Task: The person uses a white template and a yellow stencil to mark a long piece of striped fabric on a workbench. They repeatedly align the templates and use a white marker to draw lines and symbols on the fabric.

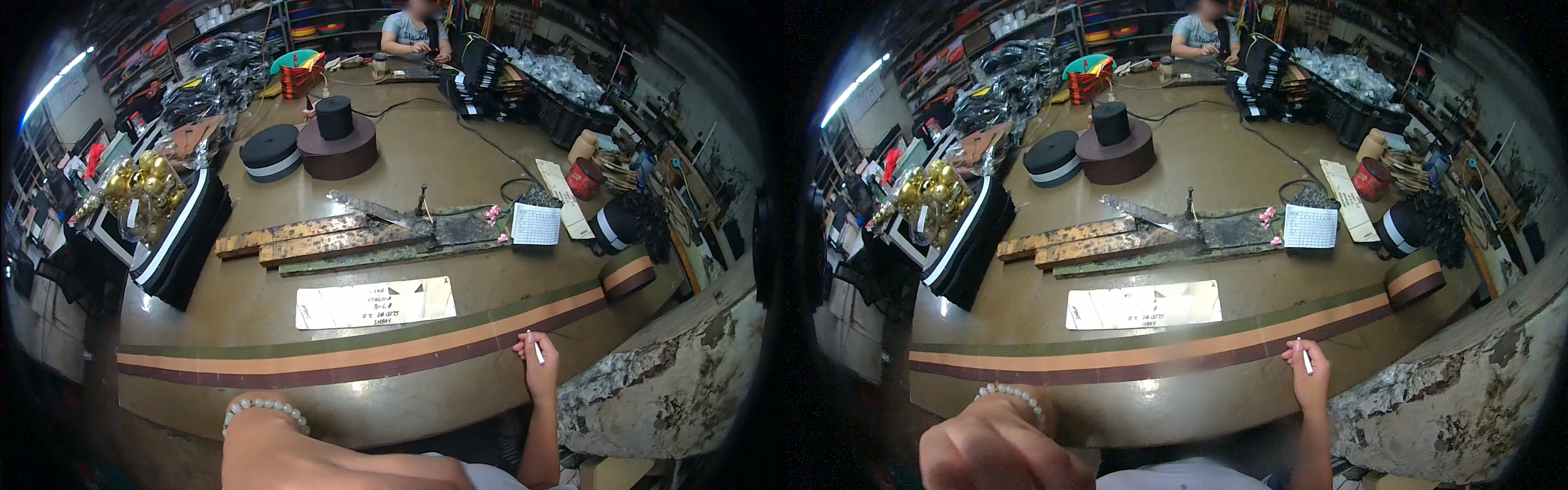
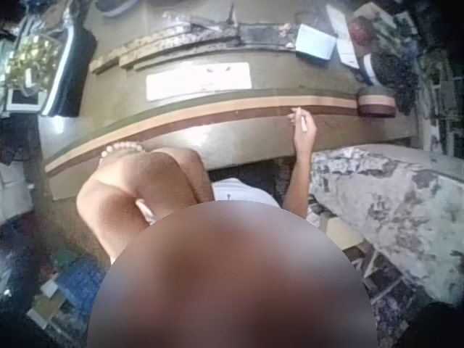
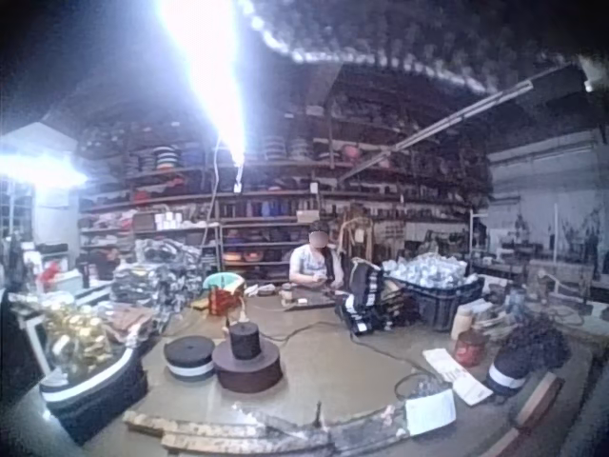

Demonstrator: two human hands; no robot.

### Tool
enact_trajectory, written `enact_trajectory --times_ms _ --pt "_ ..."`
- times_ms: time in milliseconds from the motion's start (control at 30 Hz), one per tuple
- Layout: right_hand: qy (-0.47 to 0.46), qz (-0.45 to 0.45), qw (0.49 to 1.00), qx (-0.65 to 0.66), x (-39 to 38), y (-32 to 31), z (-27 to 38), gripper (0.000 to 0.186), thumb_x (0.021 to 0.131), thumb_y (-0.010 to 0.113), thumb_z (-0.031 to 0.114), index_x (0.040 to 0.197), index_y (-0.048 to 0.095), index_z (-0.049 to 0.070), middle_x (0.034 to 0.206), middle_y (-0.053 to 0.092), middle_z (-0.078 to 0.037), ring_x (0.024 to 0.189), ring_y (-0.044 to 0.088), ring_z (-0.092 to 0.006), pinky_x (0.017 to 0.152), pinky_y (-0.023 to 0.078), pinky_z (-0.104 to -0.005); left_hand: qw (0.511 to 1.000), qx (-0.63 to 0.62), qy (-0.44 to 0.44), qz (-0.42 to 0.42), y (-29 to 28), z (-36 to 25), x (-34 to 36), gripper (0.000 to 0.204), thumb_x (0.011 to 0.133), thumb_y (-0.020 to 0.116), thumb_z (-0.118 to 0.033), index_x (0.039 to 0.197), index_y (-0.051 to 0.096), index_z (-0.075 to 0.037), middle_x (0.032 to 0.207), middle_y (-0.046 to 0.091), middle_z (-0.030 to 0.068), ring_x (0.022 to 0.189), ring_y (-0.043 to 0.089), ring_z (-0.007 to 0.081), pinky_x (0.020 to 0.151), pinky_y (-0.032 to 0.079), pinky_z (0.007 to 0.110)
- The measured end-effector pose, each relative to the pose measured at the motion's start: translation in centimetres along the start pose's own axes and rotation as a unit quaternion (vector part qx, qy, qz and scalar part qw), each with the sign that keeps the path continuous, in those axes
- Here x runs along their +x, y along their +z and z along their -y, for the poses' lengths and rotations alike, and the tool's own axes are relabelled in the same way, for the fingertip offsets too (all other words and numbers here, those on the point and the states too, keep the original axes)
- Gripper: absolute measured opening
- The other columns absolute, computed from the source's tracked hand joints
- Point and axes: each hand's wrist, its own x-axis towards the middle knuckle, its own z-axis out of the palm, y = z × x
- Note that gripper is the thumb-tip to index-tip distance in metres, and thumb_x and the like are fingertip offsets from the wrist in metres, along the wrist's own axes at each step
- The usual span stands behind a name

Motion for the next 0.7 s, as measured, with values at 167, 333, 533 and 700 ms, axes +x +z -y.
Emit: enact_trajectory --times_ms 167,333,533,700 --pt "-0.004 0.005 1.000 -0.004 0.0 -0.1 -0.3 0.029 0.105 0.056 0.024 0.102 0.068 -0.003 0.083 0.070 -0.005 0.077 0.061 -0.0081 0.071 0.049 -0.0237 0.973 -0.031 -0.072 0.216 -2.1 -0.2 -2.9 0.036 0.093 0.072 -0.040 0.105 0.073 -0.007 0.112 0.063 0.0189 0.095 0.059 0.0304 0.078 0.047 0.039" --pt "-0.015 -0.003 1.000 0.023 0.1 -0.4 -0.8 0.042 0.109 0.046 0.033 0.104 0.067 -0.003 0.083 0.069 -0.007 0.076 0.062 -0.0098 0.070 0.049 -0.0245 0.903 0.083 -0.249 0.340 -3.6 0.7 -8.5 0.054 0.089 0.071 -0.057 0.116 0.070 -0.011 0.124 0.062 0.0131 0.104 0.061 0.0336 0.084 0.046 0.052" --pt "0.075 -0.144 0.961 0.223 0.2 0.9 0.9 0.051 0.110 0.037 0.046 0.108 0.060 0.000 0.071 0.058 -0.003 0.066 0.054 -0.0098 0.061 0.045 -0.0245 0.646 0.595 -0.445 -0.174 -3.8 4.1 -17.4 0.059 0.087 0.075 -0.039 0.133 0.060 -0.005 0.136 0.053 0.0236 0.125 0.053 0.0414 0.106 0.043 0.048" --pt "0.075 -0.095 0.924 0.363 0.2 4.6 4.4 0.050 0.109 0.039 0.049 0.109 0.058 0.003 0.052 0.044 0.000 0.042 0.041 -0.0105 0.041 0.035 -0.0243 0.452 0.681 -0.502 -0.281 -4.6 3.4 -23.1 0.088 0.063 0.091 -0.042 0.137 0.056 -0.009 0.136 0.047 0.0160 0.130 0.038 0.0397 0.112 0.030 0.053"
